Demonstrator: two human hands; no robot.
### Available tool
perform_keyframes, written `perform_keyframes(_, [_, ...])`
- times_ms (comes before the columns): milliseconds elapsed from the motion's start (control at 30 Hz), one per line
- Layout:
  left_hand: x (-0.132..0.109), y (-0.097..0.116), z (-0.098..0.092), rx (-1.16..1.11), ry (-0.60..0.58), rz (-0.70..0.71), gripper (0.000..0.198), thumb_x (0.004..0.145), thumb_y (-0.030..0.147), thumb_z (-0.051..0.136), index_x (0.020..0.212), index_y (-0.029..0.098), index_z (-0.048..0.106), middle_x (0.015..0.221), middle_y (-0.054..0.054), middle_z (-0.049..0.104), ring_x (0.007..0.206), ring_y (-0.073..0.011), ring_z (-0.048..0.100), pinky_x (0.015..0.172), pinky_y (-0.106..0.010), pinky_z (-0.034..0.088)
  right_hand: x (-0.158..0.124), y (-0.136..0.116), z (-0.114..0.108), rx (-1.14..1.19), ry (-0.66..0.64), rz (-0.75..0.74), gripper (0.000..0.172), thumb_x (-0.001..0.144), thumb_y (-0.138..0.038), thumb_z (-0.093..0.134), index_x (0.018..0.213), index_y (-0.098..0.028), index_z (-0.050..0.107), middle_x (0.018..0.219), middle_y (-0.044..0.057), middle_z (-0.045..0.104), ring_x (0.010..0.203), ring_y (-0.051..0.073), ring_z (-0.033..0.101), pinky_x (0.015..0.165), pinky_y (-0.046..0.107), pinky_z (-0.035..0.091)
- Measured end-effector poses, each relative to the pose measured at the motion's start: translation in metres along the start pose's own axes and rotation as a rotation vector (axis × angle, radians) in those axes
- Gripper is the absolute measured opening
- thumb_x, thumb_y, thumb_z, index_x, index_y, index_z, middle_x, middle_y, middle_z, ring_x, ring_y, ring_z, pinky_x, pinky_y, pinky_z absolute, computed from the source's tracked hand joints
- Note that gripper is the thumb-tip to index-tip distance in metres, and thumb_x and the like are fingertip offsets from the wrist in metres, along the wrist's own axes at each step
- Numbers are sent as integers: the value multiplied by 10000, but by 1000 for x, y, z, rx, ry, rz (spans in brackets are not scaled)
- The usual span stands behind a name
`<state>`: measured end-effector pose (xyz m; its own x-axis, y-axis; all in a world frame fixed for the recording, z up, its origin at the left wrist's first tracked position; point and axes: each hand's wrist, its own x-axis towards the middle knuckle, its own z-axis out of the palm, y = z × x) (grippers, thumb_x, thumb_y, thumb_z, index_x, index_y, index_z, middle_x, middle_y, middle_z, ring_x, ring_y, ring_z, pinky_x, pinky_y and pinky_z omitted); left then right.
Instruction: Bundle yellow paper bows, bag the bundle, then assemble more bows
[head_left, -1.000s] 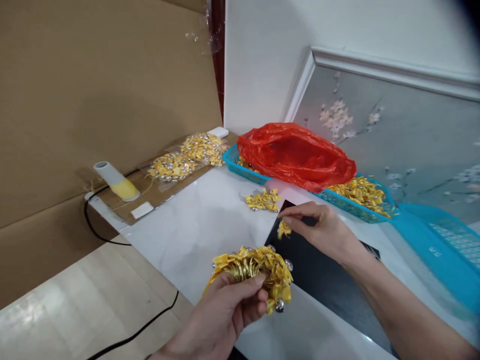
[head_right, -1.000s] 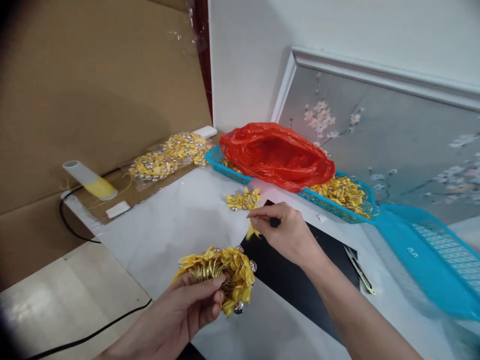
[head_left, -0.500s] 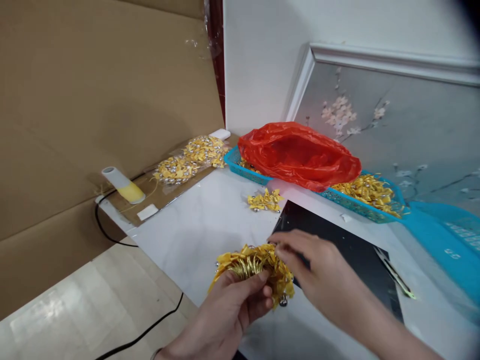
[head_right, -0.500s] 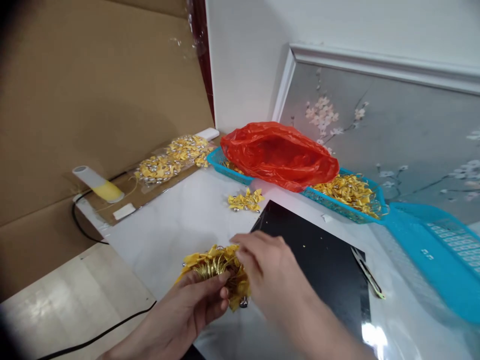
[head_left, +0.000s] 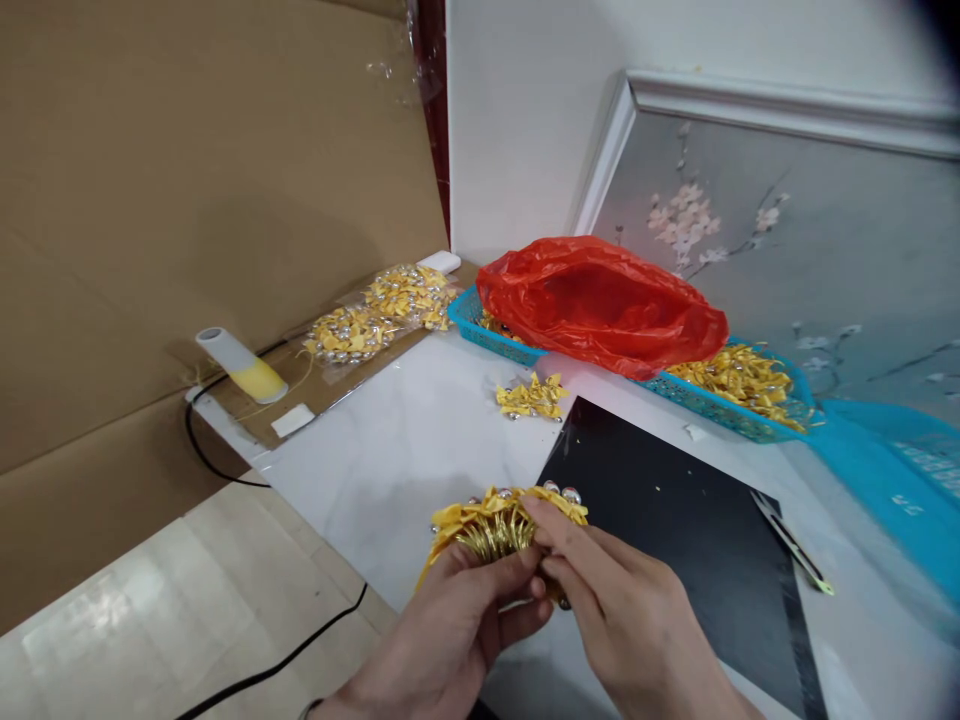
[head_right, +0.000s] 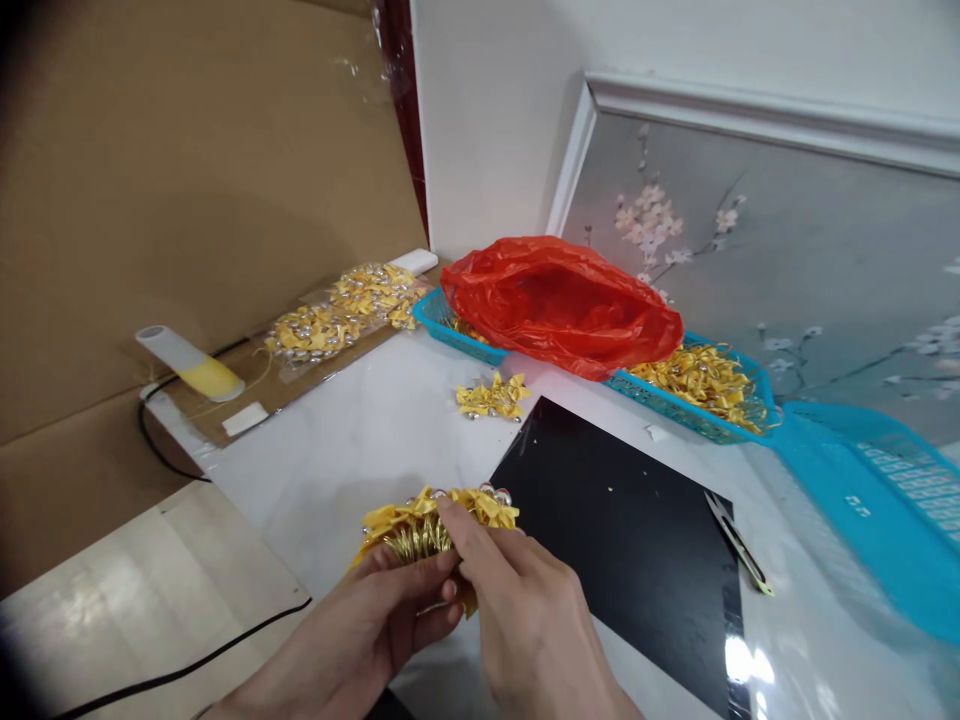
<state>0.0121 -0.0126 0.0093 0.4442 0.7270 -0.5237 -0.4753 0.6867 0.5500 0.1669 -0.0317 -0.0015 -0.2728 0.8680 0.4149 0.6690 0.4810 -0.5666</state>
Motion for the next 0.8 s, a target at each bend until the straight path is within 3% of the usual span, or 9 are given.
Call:
perform_keyframes(233, [-2,1,-1,-49,-7,-30,177,765,137,719,940,110,722,843,-59,665,687,-101,600,633,-198,530,3,-3,-1,-4,-53,26,657,834,-59,370,1456,-267,334,1160,57,666,911,177,696,736,269,603])
perform_keyframes(433, [5,0,-1,-120,144,-67,119,718,64,727,832,99,725,625,9,587,504,-42,515,481,-128,470,9,-7,-5,-116,-171,-61,662,811,-35,332,1442,-232,327,1113,95,668,763,192,719,611,291,619])
perform_keyframes(600, [4,1,0,-136,122,-57,95,708,66,732,799,94,720,628,8,594,488,-38,519,451,-122,455,12,-8,-9,-76,-232,-75,607,840,-53,345,1423,-222,346,1113,95,657,816,197,708,641,298,618])
perform_keyframes(700, [1,4,-1,-168,149,-54,101,717,65,727,812,97,713,661,6,598,495,-38,514,464,-137,471,11,-7,-10,-69,-113,-81,554,869,-67,397,1405,-206,368,1139,100,645,918,198,676,751,307,603])
perform_keyframes(800, [0,6,-2,-186,205,-61,102,719,63,727,816,86,703,682,-4,599,503,-44,516,468,-148,481,10,-7,-10,-101,91,-102,356,875,-84,472,1209,-186,540,1061,103,659,967,223,628,800,346,578])
